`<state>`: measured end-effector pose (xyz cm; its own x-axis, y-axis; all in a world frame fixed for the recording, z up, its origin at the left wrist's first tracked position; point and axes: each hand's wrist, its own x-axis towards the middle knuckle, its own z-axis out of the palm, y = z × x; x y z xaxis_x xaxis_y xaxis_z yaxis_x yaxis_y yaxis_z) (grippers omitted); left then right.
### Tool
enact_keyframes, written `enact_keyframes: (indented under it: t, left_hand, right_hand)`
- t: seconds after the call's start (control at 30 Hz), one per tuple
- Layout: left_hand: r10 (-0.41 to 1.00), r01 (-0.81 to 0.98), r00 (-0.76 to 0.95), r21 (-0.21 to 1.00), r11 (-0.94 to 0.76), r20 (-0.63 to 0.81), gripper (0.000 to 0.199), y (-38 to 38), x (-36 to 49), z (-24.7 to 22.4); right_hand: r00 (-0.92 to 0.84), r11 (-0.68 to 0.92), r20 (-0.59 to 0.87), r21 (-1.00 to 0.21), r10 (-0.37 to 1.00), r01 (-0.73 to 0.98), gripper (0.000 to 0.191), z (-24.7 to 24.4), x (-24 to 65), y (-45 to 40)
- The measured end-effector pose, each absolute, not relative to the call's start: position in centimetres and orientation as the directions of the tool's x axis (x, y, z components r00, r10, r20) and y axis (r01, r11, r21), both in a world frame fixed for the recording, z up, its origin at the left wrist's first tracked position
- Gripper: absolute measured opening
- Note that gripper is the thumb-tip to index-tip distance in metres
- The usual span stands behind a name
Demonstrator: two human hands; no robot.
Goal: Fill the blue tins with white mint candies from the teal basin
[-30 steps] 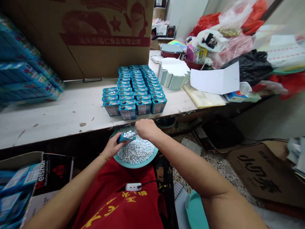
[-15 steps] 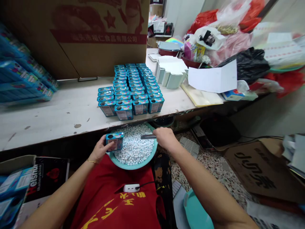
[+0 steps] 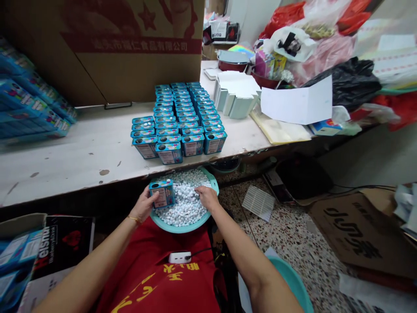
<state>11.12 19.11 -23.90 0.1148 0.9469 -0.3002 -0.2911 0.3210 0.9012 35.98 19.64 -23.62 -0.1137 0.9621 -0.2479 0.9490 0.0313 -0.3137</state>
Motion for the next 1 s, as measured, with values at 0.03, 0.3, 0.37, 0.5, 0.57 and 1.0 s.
enact_keyframes:
  t: [0.03, 0.3, 0.37, 0.5, 0.57, 1.0]
  left_hand:
    - [0.96, -0.246, 0.1, 0.928, 0.279, -0.262, 0.048, 19.1, 10.4, -23.7]
    - [0.99, 0.204, 0.141, 0.979, -0.018, -0.011, 0.04, 19.0, 9.0, -21.9]
    - [0.988, 0.26, 0.153, 0.964, -0.061, 0.022, 0.04, 19.1, 9.9, -21.5]
    - [0.986, 0.33, 0.156, 0.938, -0.106, 0.057, 0.039, 19.2, 10.9, -21.2]
    - [0.984, 0.339, 0.166, 0.933, -0.118, 0.064, 0.039, 19.3, 11.0, -21.3]
    - [0.982, 0.337, 0.163, 0.93, -0.146, 0.095, 0.039, 19.4, 11.1, -21.9]
  right_hand:
    - [-0.118, 0.031, -0.23, -0.351, 0.966, 0.936, 0.029, -23.1, 36.4, 19.7]
    - [-0.241, 0.136, -0.141, -0.517, 0.96, 0.845, 0.024, -15.7, 36.1, 21.3]
    - [-0.281, 0.178, -0.179, -0.442, 0.943, 0.879, 0.024, -13.8, 35.0, 21.9]
    - [-0.322, 0.275, -0.27, -0.197, 0.908, 0.941, 0.027, -10.5, 32.6, 22.7]
    - [-0.323, 0.31, -0.305, -0.092, 0.896, 0.946, 0.029, -9.1, 31.5, 22.9]
    - [-0.37, 0.436, -0.356, 0.123, 0.858, 0.891, 0.031, -5.0, 28.3, 22.4]
